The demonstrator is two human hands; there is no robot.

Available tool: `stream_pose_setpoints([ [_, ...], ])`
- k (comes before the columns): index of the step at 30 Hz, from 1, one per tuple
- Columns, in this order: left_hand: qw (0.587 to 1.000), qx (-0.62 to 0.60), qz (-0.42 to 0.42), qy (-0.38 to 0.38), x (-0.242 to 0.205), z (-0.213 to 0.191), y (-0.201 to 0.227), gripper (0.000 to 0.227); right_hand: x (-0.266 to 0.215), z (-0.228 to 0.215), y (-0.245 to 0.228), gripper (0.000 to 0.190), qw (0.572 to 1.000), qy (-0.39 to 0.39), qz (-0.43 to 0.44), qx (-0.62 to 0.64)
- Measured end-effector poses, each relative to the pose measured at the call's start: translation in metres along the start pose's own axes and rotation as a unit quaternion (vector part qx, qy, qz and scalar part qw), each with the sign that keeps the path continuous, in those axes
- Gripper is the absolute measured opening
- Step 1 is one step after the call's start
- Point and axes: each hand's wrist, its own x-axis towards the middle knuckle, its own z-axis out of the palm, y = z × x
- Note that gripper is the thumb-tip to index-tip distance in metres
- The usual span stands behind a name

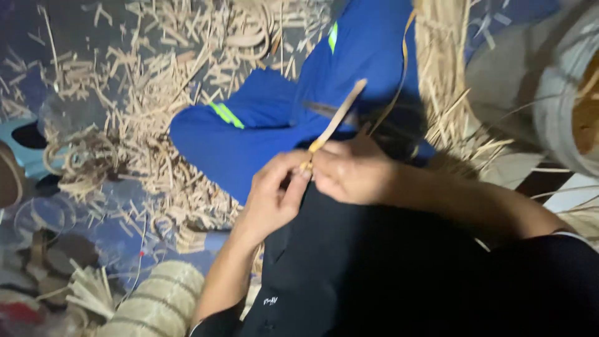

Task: The person is carving bamboo strips with a knife and weaving them together to form a basket handle or frame.

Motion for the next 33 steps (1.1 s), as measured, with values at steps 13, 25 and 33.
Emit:
stream_pose_setpoints([
  [13, 0.868, 0.354, 0.273, -0.216, -0.004, -0.050, 0.033, 0.023, 0.011, 0.007, -0.026, 0.016, 0.975, -0.126, -0.181, -0.031],
  [25, 0.970, 0.213, 0.115, 0.034, 0.012, -0.017, 0.022, 0.009, 0.039, -0.021, -0.008, 0.018, 0.930, -0.165, -0.177, -0.276],
  [33, 0.948, 0.118, 0.178, 0.237, 0.040, -0.050, 0.053, 0.012, 0.077, -0.059, 0.001, 0.022, 0.939, 0.167, -0.219, -0.207],
])
